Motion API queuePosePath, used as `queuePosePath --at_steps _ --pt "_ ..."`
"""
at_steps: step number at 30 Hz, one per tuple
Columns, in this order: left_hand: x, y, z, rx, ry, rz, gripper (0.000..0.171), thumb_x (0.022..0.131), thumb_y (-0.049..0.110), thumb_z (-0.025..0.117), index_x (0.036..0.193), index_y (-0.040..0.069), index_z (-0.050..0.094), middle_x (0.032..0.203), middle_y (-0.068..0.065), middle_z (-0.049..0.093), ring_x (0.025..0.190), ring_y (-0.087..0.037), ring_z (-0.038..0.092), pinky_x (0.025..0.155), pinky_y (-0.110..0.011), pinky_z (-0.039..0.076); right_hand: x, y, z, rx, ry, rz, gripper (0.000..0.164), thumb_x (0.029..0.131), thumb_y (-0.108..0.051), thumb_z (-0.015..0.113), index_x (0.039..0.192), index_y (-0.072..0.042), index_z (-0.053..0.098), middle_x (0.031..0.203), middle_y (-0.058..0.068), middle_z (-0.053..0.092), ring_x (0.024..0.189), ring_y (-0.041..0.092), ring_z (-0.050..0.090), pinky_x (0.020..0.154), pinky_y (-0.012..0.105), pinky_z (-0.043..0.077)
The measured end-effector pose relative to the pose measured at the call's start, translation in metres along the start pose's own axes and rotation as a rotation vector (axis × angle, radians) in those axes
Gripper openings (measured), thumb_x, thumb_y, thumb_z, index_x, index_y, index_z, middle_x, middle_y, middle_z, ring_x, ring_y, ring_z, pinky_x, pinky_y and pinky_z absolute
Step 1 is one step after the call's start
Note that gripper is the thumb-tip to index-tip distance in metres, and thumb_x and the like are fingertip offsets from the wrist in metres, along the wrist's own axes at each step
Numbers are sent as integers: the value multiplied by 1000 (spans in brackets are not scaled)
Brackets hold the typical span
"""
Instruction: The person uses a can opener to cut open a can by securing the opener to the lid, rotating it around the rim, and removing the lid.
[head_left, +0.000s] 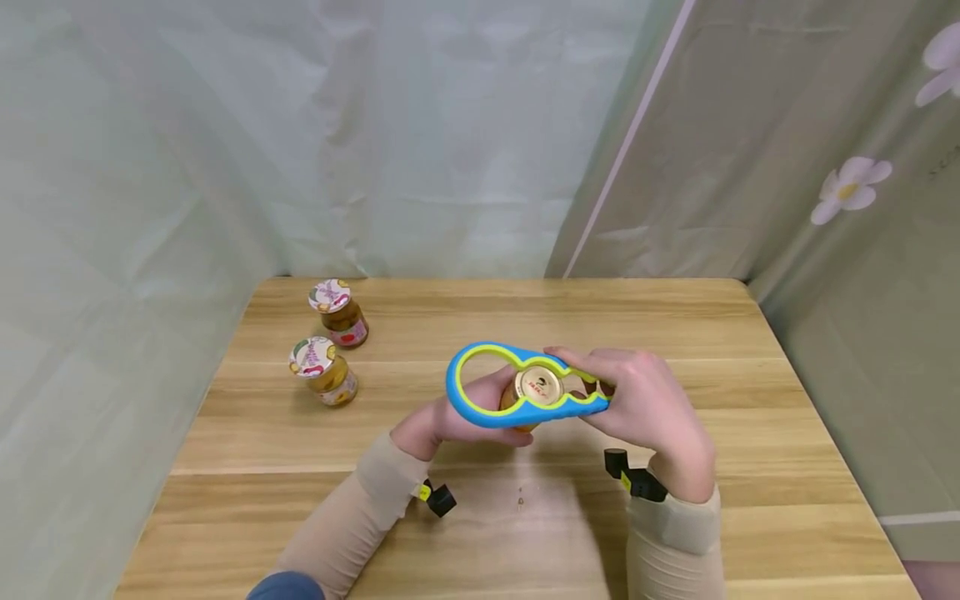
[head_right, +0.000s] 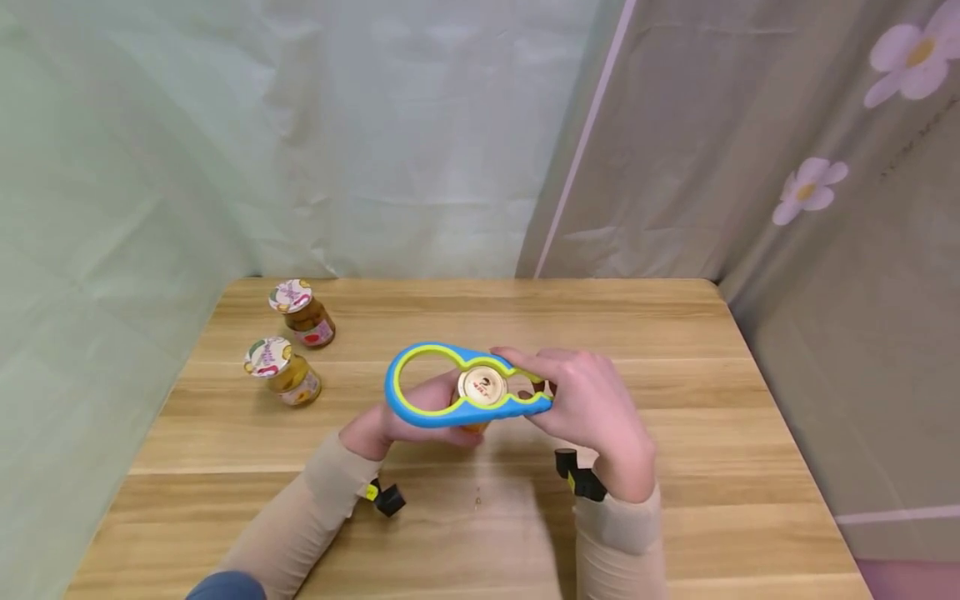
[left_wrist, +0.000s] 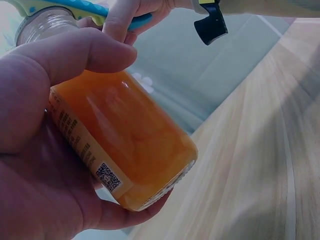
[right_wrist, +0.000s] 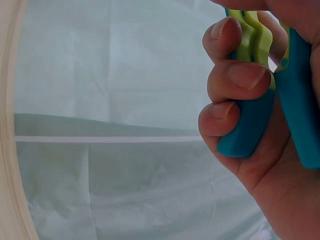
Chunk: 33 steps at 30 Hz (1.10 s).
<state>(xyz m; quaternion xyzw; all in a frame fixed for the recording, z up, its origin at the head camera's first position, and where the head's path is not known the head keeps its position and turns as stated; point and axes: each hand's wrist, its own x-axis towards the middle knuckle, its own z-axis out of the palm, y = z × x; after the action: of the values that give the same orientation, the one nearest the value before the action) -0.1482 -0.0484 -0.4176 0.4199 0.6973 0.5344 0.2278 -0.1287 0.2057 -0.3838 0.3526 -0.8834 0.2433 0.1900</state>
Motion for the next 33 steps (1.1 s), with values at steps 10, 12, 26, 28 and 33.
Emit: queuePosePath --at_steps 10,12,26,28,33 --pt "3 -4 9 -67 -9 19 80 80 -2 78 145 6 32 136 -7 47 121 -16 45 107 -40 41 -4 2 -6 -18 34 3 66 72 -18 78 133 -38 62 66 -21 43 55 -2 38 45 22 35" --pt "4 -8 13 -85 -9 17 81 81 -2 77 147 7 31 136 -7 46 121 -16 46 106 -39 42 -5 2 -7 -25 42 1 65 72 -18 78 132 -37 62 66 -20 44 55 -2 38 45 22 35" --pt "10 -32 14 -202 85 4 61 83 -3 74 130 14 39 121 -6 51 112 -22 46 101 -45 40 -9 1 -15 -40 121 52 65 68 -26 87 130 -30 66 67 -17 50 53 3 43 45 25 37" --pt "9 -33 14 -208 94 11 59 84 -3 74 129 13 39 120 -7 52 112 -21 47 101 -44 41 -9 0 -14 -29 123 46 66 68 -25 87 130 -30 65 67 -17 50 54 3 43 45 25 38" --pt "13 -34 15 -179 162 8 56 85 1 75 128 10 41 123 -5 53 115 -17 49 104 -44 39 -10 -3 -18 6 141 38 65 67 -20 86 129 -26 67 68 -17 51 56 0 44 46 24 40"
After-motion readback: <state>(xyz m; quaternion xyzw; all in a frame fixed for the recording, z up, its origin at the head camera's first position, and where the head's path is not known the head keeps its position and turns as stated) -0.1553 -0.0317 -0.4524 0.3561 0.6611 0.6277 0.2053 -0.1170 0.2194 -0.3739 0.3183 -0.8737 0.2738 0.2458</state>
